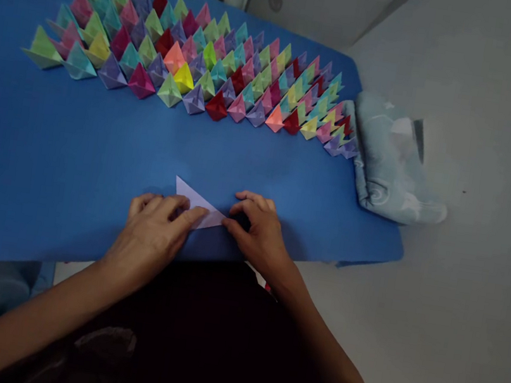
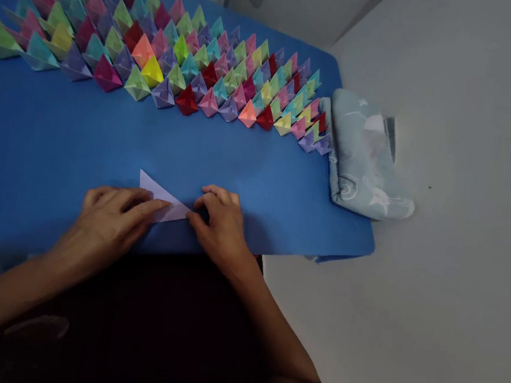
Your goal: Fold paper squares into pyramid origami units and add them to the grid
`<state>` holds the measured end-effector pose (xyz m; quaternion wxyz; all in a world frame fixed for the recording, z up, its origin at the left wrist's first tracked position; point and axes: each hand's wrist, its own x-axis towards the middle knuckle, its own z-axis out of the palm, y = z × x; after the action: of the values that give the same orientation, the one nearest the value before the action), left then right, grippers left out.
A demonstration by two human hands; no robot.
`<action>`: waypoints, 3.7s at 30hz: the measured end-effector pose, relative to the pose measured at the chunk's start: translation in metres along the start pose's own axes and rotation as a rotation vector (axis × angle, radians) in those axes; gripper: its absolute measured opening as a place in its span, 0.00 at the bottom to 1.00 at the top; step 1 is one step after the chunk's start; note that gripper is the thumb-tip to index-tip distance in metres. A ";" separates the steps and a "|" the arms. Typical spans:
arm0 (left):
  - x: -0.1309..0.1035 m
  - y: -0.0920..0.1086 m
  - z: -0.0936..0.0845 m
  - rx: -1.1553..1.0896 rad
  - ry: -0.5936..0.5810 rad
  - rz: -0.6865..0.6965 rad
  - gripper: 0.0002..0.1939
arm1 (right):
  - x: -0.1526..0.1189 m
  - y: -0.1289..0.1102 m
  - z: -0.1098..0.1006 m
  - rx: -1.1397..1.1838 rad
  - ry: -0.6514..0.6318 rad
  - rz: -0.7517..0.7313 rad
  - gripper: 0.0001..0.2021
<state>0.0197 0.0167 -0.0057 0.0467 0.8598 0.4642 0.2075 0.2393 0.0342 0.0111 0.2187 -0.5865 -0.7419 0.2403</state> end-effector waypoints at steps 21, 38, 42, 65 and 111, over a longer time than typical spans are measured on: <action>-0.038 -0.013 -0.016 0.013 0.005 0.109 0.16 | 0.008 -0.035 -0.009 -0.207 -0.319 0.112 0.11; 0.008 -0.021 -0.018 -0.837 0.085 -0.751 0.28 | 0.007 -0.029 -0.010 0.533 -0.009 0.249 0.05; 0.054 -0.019 -0.021 -1.246 -0.053 -0.853 0.26 | 0.023 -0.021 -0.017 0.701 0.119 0.270 0.07; 0.160 -0.066 0.022 -1.802 -0.143 -0.714 0.21 | 0.131 -0.002 -0.048 0.713 0.420 -0.202 0.04; 0.152 -0.064 0.013 -1.839 -0.375 -0.956 0.24 | 0.134 0.030 -0.015 0.433 0.146 -0.391 0.12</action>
<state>0.0487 0.1786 0.0130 0.8290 0.2390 0.4042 0.3036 0.2427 0.1719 0.0100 0.4336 -0.3878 -0.7546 0.3036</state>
